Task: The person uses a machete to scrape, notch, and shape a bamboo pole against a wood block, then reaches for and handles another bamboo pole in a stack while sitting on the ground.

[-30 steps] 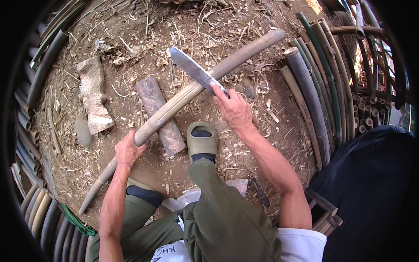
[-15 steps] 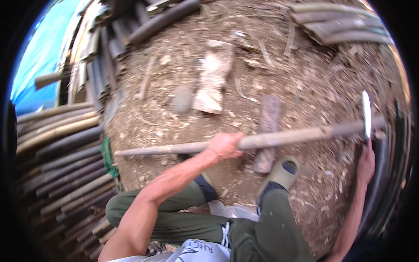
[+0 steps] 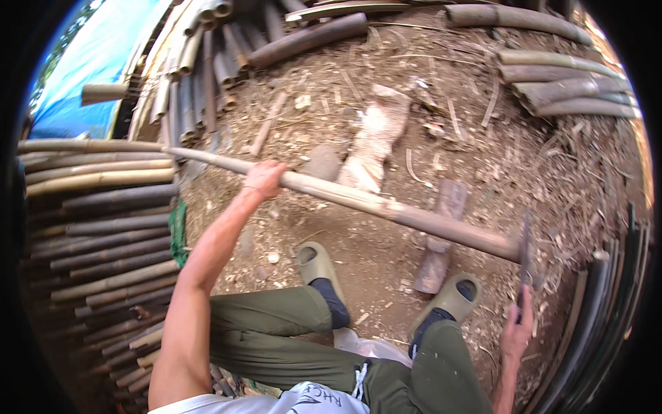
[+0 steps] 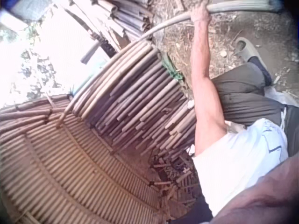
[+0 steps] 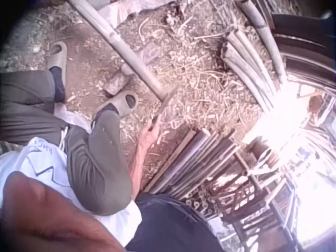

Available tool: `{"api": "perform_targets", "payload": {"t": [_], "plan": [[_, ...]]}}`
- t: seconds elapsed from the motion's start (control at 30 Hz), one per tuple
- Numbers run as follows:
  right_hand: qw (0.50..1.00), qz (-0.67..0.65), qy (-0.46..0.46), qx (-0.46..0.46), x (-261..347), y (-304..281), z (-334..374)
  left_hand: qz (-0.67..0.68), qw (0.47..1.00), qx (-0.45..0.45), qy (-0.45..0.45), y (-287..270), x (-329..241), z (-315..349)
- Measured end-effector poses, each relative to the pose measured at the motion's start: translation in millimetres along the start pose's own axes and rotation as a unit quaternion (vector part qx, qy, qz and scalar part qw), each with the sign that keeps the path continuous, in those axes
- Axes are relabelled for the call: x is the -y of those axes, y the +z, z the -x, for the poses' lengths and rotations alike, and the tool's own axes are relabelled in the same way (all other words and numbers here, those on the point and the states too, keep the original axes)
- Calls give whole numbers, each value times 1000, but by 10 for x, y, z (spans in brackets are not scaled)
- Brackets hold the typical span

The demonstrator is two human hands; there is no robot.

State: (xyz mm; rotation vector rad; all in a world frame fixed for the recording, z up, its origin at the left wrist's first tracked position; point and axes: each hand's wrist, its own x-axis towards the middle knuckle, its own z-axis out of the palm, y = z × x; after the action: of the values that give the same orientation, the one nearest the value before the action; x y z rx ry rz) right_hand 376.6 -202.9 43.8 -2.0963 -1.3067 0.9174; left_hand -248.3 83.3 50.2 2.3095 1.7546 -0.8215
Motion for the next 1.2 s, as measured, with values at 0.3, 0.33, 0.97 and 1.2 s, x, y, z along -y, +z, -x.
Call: {"api": "perform_targets", "payload": {"t": [0.3, 0.33, 0.97, 1.2], "plan": [[960, -250, 77, 100, 802, 277, 66, 58, 974, -6, 217, -36, -1516, 67], [953, -278, 77, 90, 829, 314, 78, 101, 959, -34, 263, -57, -1801, 80], [994, 39, -76, 68, 896, 948, -227, 175, 946, 64, 265, -145, -2252, -235], [989, 99, -83, 68, 783, 1111, -351, 124, 951, 165, 229, -221, -2689, -404]]}}
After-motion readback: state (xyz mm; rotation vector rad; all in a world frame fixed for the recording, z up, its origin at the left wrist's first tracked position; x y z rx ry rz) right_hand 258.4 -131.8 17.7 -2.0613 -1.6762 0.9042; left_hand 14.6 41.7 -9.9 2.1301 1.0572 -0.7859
